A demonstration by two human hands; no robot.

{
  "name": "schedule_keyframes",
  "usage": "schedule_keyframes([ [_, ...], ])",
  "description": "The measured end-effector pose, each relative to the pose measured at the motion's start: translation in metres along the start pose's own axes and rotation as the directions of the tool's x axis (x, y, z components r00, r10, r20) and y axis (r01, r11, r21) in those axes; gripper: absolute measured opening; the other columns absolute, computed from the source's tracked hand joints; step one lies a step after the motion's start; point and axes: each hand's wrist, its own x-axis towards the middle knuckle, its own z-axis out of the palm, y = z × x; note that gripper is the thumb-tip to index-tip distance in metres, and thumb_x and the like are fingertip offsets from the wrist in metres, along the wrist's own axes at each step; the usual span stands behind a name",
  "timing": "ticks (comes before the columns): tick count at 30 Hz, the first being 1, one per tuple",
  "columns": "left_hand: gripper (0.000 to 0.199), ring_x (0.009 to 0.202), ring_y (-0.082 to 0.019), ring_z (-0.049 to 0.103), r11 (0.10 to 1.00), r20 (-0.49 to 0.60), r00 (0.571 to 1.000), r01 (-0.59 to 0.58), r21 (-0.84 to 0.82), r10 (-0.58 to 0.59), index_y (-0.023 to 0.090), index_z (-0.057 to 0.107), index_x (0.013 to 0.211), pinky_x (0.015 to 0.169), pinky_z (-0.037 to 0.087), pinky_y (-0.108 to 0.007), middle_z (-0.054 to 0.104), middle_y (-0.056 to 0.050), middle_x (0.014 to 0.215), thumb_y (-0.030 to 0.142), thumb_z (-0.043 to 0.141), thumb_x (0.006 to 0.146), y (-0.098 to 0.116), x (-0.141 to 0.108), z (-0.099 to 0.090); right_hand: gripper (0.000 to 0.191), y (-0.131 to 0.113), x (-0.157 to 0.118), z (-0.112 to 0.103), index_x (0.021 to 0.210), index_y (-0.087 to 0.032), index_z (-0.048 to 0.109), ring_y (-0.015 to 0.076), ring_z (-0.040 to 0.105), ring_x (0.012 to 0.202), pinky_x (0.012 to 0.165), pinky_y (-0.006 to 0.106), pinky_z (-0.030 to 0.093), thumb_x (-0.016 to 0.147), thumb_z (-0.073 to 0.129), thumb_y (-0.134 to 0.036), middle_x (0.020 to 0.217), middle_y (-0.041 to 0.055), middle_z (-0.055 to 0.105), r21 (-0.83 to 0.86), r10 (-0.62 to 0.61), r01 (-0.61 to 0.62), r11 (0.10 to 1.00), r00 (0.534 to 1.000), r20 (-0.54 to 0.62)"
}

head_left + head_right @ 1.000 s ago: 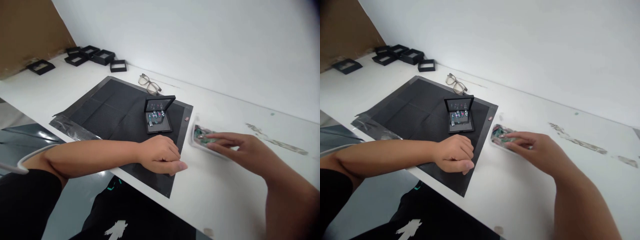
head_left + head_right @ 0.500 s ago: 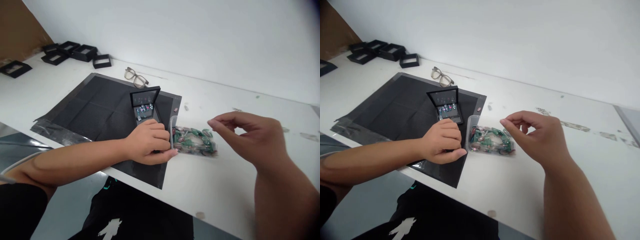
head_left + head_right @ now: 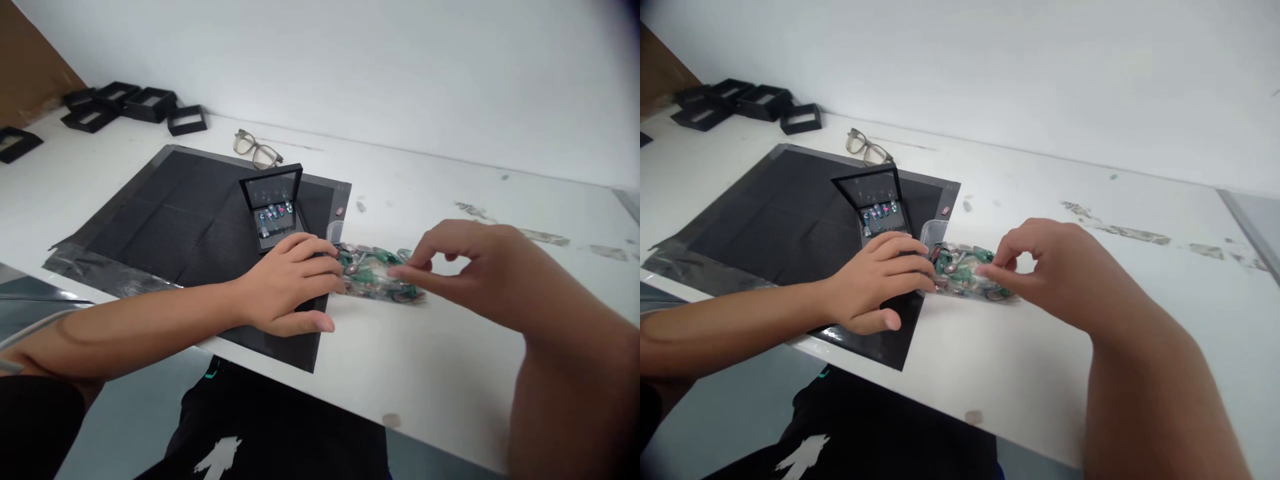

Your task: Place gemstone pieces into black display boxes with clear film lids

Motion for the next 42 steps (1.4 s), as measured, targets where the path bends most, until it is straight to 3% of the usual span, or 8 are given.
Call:
schedule_keyframes([
  [3, 0.068, 0.125, -0.03, 0.053, 1.0, 0.013, 1.0, 0.012, 0.019, -0.013, 0.017, 0.066, 0.11, 0.106, 0.036, -0.044, 0.072, -0.008, 0.113, 0.068, 0.023, 0.101, 0.0, 0.0, 0.0, 0.03, -0.007, -0.002, 0.006, 0.067, -0.027, 0.068, 0.0184, 0.059, 0.062, 0.054, 0.031, 0.042, 0.083, 0.072, -0.052, 0.072, 0.0006, 0.069, 0.008, -0.026, 0.025, 1.0, 0.997, 0.077],
  [9, 0.067, 0.14, -0.033, 0.045, 0.995, 0.048, 0.999, 0.006, -0.101, -0.001, 0.014, 0.059, 0.126, 0.116, 0.04, -0.05, 0.055, -0.019, 0.141, 0.067, 0.026, 0.1, -0.002, -0.003, 0.004, 0.015, -0.028, 0.008, 0.032, 0.094, -0.03, 0.076, 0.0166, 0.061, 0.066, 0.059, 0.029, 0.04, 0.09, 0.066, -0.04, 0.076, -0.0012, 0.07, 0.05, -0.124, 0.123, 0.991, 0.992, 0.004],
  [13, 0.074, 0.146, -0.035, 0.04, 0.96, -0.041, 0.998, 0.035, -0.278, -0.048, 0.012, 0.05, 0.129, 0.113, 0.049, -0.05, 0.041, -0.027, 0.15, 0.075, 0.03, 0.095, -0.003, -0.006, 0.006, 0.028, -0.036, 0.018, 0.039, 0.085, -0.027, 0.073, 0.0127, 0.047, 0.053, 0.049, 0.028, 0.03, 0.088, 0.067, -0.055, 0.062, -0.0039, 0.057, 0.118, -0.053, 0.031, 0.993, 0.981, 0.189],
  [21, 0.081, 0.16, -0.04, 0.007, 0.853, -0.212, 0.976, -0.068, -0.517, -0.05, 0.031, 0.023, 0.153, 0.12, 0.038, -0.066, 0.009, -0.011, 0.17, 0.075, 0.047, 0.09, -0.006, -0.008, 0.016, 0.025, -0.033, 0.02, 0.04, 0.109, -0.034, 0.076, 0.012, 0.048, 0.05, 0.049, 0.027, 0.033, 0.088, 0.066, -0.043, 0.058, -0.0058, 0.053, 0.128, 0.026, -0.075, 0.989, 0.938, 0.347],
  [25, 0.079, 0.157, -0.04, 0.021, 0.784, -0.242, 0.96, -0.042, -0.619, -0.14, 0.038, 0.021, 0.152, 0.111, 0.051, -0.062, 0.009, -0.007, 0.171, 0.078, 0.046, 0.089, -0.011, -0.01, 0.027, 0.019, -0.031, 0.018, 0.042, 0.102, -0.033, 0.076, 0.0121, 0.05, 0.049, 0.049, 0.027, 0.035, 0.088, 0.064, -0.038, 0.056, -0.0063, 0.054, 0.13, 0.028, -0.074, 0.989, 0.945, 0.327],
  [30, 0.081, 0.157, -0.038, 0.023, 0.756, -0.322, 0.94, -0.131, -0.641, -0.11, 0.035, 0.021, 0.153, 0.115, 0.048, -0.062, 0.016, -0.009, 0.169, 0.077, 0.049, 0.089, -0.016, -0.009, 0.033, 0.014, -0.029, 0.016, 0.043, 0.093, -0.029, 0.075, 0.0108, 0.045, 0.048, 0.047, 0.027, 0.034, 0.089, 0.063, -0.034, 0.054, -0.0059, 0.051, 0.217, 0.007, -0.072, 0.974, 0.958, 0.287],
  [38, 0.07, 0.159, -0.04, 0.009, 0.775, -0.227, 0.972, -0.101, -0.624, -0.056, 0.027, 0.022, 0.154, 0.121, 0.038, -0.064, 0.013, -0.013, 0.169, 0.056, 0.052, 0.097, -0.007, -0.007, 0.018, 0.016, -0.022, 0.013, 0.036, 0.101, -0.026, 0.067, 0.0115, 0.05, 0.053, 0.048, 0.026, 0.039, 0.094, 0.063, -0.04, 0.065, -0.003, 0.06, 0.56, -0.017, -0.131, 0.818, 0.968, 0.252],
  [42, 0.067, 0.159, -0.039, 0.013, 0.774, -0.231, 0.972, -0.123, -0.622, -0.031, 0.026, 0.024, 0.153, 0.124, 0.033, -0.065, 0.02, -0.014, 0.167, 0.051, 0.053, 0.098, -0.009, -0.008, 0.021, 0.02, -0.023, 0.014, 0.032, 0.106, -0.023, 0.062, 0.0094, 0.056, 0.05, 0.044, 0.023, 0.04, 0.096, 0.062, -0.041, 0.076, -0.0003, 0.068, 0.741, -0.078, -0.157, 0.653, 0.959, 0.271],
])
